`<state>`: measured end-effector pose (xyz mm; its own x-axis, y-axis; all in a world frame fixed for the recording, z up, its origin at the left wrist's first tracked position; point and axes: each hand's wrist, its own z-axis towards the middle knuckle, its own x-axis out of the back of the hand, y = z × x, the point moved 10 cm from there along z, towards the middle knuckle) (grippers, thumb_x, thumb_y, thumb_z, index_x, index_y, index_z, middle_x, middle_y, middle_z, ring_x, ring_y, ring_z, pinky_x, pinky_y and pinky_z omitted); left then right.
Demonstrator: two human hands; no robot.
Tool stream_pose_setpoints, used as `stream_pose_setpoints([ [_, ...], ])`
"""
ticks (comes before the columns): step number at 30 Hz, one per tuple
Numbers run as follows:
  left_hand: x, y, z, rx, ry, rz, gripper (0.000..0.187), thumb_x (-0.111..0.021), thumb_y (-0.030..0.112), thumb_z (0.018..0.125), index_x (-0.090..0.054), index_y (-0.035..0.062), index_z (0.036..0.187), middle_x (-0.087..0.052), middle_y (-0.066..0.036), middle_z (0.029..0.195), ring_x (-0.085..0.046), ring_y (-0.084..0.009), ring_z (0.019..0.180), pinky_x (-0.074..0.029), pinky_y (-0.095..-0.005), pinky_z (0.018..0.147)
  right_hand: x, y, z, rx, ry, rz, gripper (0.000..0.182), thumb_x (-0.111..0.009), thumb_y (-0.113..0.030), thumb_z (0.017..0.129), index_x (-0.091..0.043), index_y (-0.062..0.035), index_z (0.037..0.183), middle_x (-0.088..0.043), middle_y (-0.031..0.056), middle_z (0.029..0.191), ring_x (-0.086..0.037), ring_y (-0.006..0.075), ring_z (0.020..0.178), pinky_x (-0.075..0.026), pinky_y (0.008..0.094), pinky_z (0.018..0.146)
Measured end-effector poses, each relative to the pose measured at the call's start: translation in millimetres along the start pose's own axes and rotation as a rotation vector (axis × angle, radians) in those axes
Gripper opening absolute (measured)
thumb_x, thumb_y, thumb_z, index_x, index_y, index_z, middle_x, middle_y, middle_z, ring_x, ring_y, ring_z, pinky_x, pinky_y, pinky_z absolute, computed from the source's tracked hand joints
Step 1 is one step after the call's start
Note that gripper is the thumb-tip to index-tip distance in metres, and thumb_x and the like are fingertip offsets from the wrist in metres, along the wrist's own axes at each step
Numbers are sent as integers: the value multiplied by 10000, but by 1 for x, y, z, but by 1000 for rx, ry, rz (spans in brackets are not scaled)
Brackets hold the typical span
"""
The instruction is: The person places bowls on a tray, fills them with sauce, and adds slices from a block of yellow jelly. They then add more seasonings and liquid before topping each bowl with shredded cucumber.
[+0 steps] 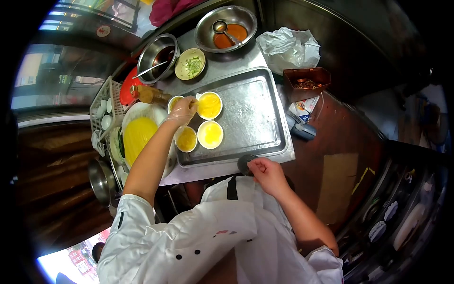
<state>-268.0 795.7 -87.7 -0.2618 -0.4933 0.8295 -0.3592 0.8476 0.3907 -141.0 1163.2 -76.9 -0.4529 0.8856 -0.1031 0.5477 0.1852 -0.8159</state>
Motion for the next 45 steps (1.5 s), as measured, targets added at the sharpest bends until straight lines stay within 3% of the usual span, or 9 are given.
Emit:
stream_pose_setpoints([
  [4,32,31,-12,-19,39,-140,232,-691,173,938,-685,-5,1087,-703,-112,897,-655,-174,817,-527,-320,767,-7,-16,5,34,-55,-68,205,-685,-201,993,-701,3,995,-679,11,748,-604,69,597,-473,235,554],
  [19,87,56,-37,-115,127,-309,181,-679,96,915,-703,-3,1065,-698,-42,920,-615,-97,837,-501,-256,774,-11,-14,5,1,-83,-15,175,-684,-171,992,-705,1,1014,-668,-2,747,-592,60,602,-481,229,564],
  [22,91,54,-42,-114,144,-394,218,-705,148,885,-731,-9,1034,-722,-116,890,-657,-165,801,-526,-318,775,-15,-14,5,-2,-97,-16,175,-685,-171,991,-704,1,1018,-668,-2,747,-589,58,604,-478,228,563],
  [29,91,57,-51,-106,149,-467,196,-708,69,906,-728,-6,1086,-698,-36,938,-611,-91,854,-493,-244,780,-19,-15,5,9,-99,-20,177,-684,-170,993,-704,4,1020,-665,-6,748,-583,56,602,-470,226,559],
  [32,92,58,-54,-118,180,-493,181,-706,74,917,-719,1,1082,-701,-41,974,-621,-94,886,-500,-243,802,-21,-16,3,15,-110,3,180,-682,-171,995,-703,5,1019,-662,-9,747,-579,56,600,-467,226,559],
  [34,95,57,-57,-87,200,-736,165,-696,86,937,-696,14,1085,-693,-43,999,-634,-106,926,-516,-252,831,-21,-16,2,7,-109,-29,180,-680,-172,996,-702,5,1016,-658,-9,742,-576,54,598,-463,224,559],
  [37,107,58,-61,-68,225,-801,157,-682,93,954,-653,27,1094,-678,-49,1010,-653,-132,953,-544,-283,858,-23,-19,0,0,-118,-39,179,-681,-172,996,-701,5,1011,-653,-9,737,-572,53,596,-457,221,558],
  [41,131,82,-82,-66,294,-979,158,-662,100,974,-605,36,1106,-665,-77,1007,-676,-168,916,-580,-327,845,-26,-15,0,1,-127,-27,178,-682,-172,994,-701,4,1007,-647,-12,733,-567,51,595,-452,221,556],
  [45,145,90,-90,-144,328,-1088,151,-665,98,977,-611,41,1106,-659,-75,1027,-673,-166,904,-575,-308,827,-28,-16,1,4,-125,-12,181,-683,-172,993,-700,8,1008,-644,-14,733,-563,51,596,-450,221,556],
])
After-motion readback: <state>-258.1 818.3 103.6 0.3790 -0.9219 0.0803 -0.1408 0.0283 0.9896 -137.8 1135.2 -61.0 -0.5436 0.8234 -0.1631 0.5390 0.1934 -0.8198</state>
